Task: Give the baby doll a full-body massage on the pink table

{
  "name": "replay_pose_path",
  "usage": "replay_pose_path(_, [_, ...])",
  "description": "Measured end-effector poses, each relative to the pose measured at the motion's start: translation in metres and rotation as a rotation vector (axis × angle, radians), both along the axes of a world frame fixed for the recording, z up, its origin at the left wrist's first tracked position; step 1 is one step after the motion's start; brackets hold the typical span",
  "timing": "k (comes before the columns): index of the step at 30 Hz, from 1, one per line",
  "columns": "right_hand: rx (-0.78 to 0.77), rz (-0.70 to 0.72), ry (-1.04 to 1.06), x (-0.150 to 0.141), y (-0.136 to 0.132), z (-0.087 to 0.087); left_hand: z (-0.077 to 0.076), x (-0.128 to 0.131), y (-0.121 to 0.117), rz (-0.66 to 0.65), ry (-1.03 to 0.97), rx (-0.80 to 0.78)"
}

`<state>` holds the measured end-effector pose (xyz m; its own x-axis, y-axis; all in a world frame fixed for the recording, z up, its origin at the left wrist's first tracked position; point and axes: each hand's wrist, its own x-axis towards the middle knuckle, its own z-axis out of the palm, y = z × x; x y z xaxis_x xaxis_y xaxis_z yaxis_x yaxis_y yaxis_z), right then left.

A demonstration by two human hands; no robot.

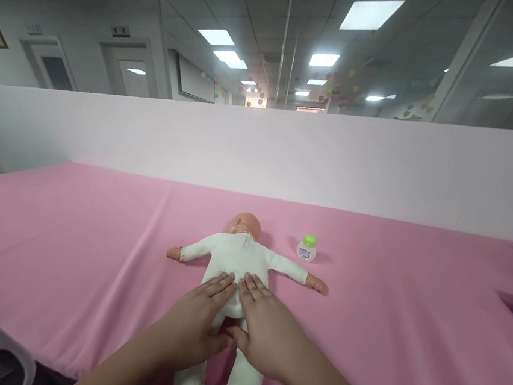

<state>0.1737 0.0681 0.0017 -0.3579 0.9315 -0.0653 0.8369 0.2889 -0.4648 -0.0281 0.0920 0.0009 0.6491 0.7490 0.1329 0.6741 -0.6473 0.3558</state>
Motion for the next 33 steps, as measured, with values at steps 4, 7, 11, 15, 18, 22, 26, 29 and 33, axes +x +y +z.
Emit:
replay_pose_path(4, [0.066,-0.033,0.025,0.006,0.007,-0.002,0.007,-0.002,0.009,-0.032,-0.073,0.063])
replay_pose_path(7, [0.089,-0.061,0.033,0.012,0.013,-0.002,0.006,-0.002,0.021,-0.016,-0.039,0.103])
replay_pose_path(11, [0.051,-0.046,0.062,0.014,0.018,-0.004,-0.006,-0.004,0.033,-0.055,-0.019,0.130])
replay_pose_path(15, [0.024,0.015,0.056,0.011,0.020,-0.006,-0.012,-0.006,0.036,-0.071,0.033,0.102])
replay_pose_path(18, [0.032,0.007,0.066,0.011,0.020,-0.006,-0.007,-0.006,0.034,-0.066,0.061,0.075])
replay_pose_path(22, [0.084,-0.046,0.157,0.018,0.025,-0.005,0.007,-0.006,0.038,-0.012,-0.005,0.084])
replay_pose_path(26, [0.160,-0.075,0.248,0.024,0.034,-0.009,0.016,-0.003,0.049,0.028,-0.043,0.129])
replay_pose_path(29, [0.142,-0.085,0.267,0.021,0.040,-0.014,0.012,0.002,0.053,0.023,-0.064,0.129])
replay_pose_path(33, [0.092,-0.066,0.216,0.011,0.042,-0.017,0.000,0.008,0.051,0.038,-0.073,0.152])
